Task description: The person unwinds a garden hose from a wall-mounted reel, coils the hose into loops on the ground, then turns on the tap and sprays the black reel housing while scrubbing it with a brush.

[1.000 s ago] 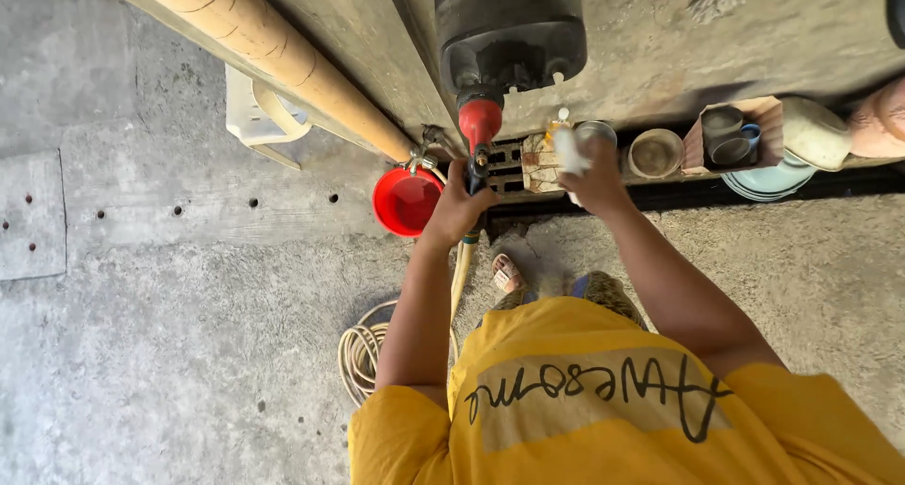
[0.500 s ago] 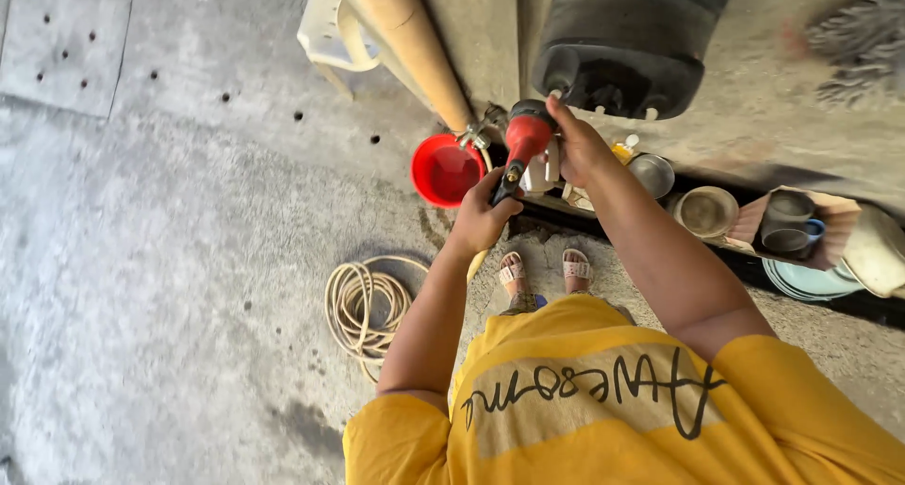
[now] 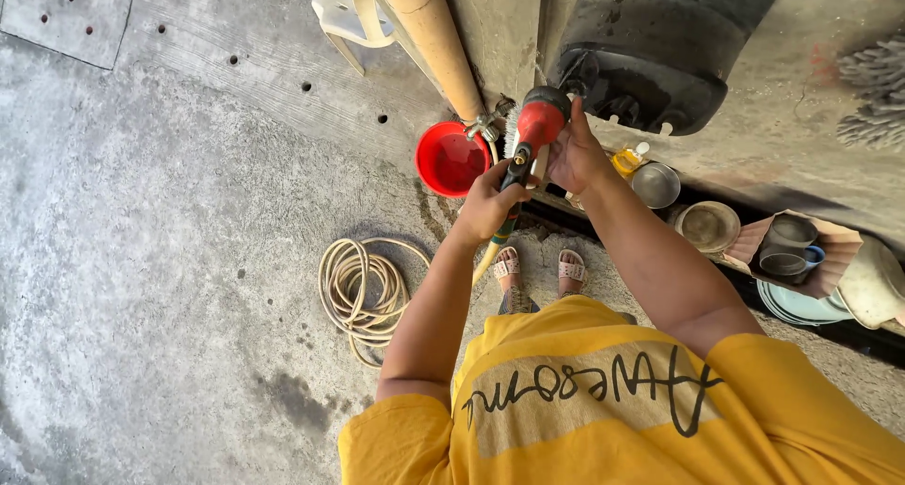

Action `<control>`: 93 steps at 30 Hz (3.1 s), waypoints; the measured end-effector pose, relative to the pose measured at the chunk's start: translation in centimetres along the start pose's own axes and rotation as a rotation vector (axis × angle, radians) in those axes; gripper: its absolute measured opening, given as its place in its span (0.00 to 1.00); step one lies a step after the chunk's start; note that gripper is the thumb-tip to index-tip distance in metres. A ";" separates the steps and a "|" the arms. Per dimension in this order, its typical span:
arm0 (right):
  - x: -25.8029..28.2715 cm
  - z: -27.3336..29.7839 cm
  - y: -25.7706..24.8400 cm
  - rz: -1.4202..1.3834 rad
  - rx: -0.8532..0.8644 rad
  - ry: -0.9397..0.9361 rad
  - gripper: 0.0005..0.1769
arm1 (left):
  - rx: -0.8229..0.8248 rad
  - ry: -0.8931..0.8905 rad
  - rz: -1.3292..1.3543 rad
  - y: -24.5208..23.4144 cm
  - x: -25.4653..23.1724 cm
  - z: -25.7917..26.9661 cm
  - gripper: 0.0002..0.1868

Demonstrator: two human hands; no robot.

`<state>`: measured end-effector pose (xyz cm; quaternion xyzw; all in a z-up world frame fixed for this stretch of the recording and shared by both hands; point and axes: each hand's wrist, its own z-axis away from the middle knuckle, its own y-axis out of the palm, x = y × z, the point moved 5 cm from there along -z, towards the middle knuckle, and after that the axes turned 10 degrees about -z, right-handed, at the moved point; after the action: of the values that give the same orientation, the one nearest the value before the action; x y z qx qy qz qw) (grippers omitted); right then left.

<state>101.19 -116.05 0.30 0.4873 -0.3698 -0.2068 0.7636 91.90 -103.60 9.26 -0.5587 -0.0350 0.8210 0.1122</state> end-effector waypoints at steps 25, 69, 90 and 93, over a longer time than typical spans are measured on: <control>2.3 -2.5 3.8 -0.139 -0.099 0.024 0.47 | -0.011 0.002 -0.075 -2.2 -4.0 -2.3 0.16; 12.4 12.6 9.7 1.861 -0.272 -0.293 0.23 | 0.094 0.050 0.106 -4.4 -7.9 -4.6 0.15; 20.9 -4.6 4.7 2.214 -0.039 -0.319 0.17 | 0.043 -0.008 -0.116 -1.8 -9.4 -6.8 0.14; 20.1 -5.7 5.5 2.219 -0.008 -0.295 0.20 | 0.018 -0.060 -0.134 -1.8 -9.3 -7.4 0.14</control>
<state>118.20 -123.84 11.11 -0.1441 -0.6858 0.5318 0.4755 102.28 -104.40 15.28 -0.5293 -0.0682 0.8283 0.1709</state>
